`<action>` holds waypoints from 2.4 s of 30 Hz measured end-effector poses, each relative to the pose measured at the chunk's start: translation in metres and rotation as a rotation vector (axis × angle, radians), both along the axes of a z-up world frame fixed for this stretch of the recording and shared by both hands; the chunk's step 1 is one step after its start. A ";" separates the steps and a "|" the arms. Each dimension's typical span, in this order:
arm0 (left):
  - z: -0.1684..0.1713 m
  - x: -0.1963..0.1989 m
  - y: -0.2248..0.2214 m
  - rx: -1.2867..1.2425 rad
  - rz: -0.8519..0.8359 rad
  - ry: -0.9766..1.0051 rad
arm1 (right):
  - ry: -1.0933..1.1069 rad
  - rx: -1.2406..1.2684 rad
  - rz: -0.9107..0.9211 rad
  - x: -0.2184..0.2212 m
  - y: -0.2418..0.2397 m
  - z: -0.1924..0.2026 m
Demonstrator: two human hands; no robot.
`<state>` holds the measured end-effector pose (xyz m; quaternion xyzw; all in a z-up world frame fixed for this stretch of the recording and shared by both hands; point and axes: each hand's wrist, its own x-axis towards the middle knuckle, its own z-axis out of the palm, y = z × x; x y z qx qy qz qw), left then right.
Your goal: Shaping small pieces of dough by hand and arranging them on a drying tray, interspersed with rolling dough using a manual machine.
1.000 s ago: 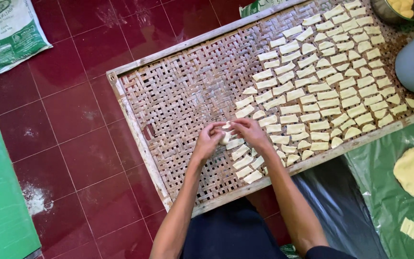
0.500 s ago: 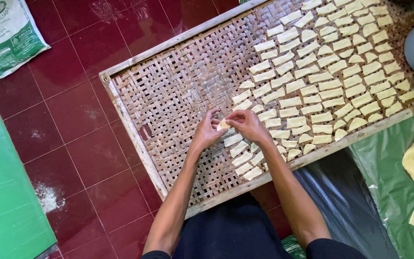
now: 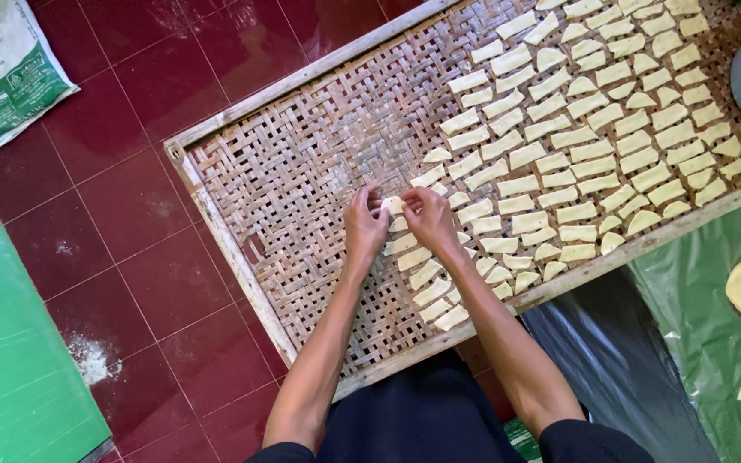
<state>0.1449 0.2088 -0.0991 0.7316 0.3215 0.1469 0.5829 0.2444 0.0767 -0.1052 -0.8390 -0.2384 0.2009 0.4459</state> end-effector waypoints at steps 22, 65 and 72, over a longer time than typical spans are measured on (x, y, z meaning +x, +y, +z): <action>0.037 -0.048 -0.059 0.175 0.023 0.056 | -0.048 0.093 -0.409 -0.042 -0.100 0.081; 0.025 0.114 -0.768 0.695 -0.988 -0.166 | -0.368 -0.327 -1.214 -0.012 -0.853 0.004; -0.009 0.117 -0.771 0.533 -0.910 -0.242 | -0.267 -0.253 -1.206 -0.007 -0.856 0.013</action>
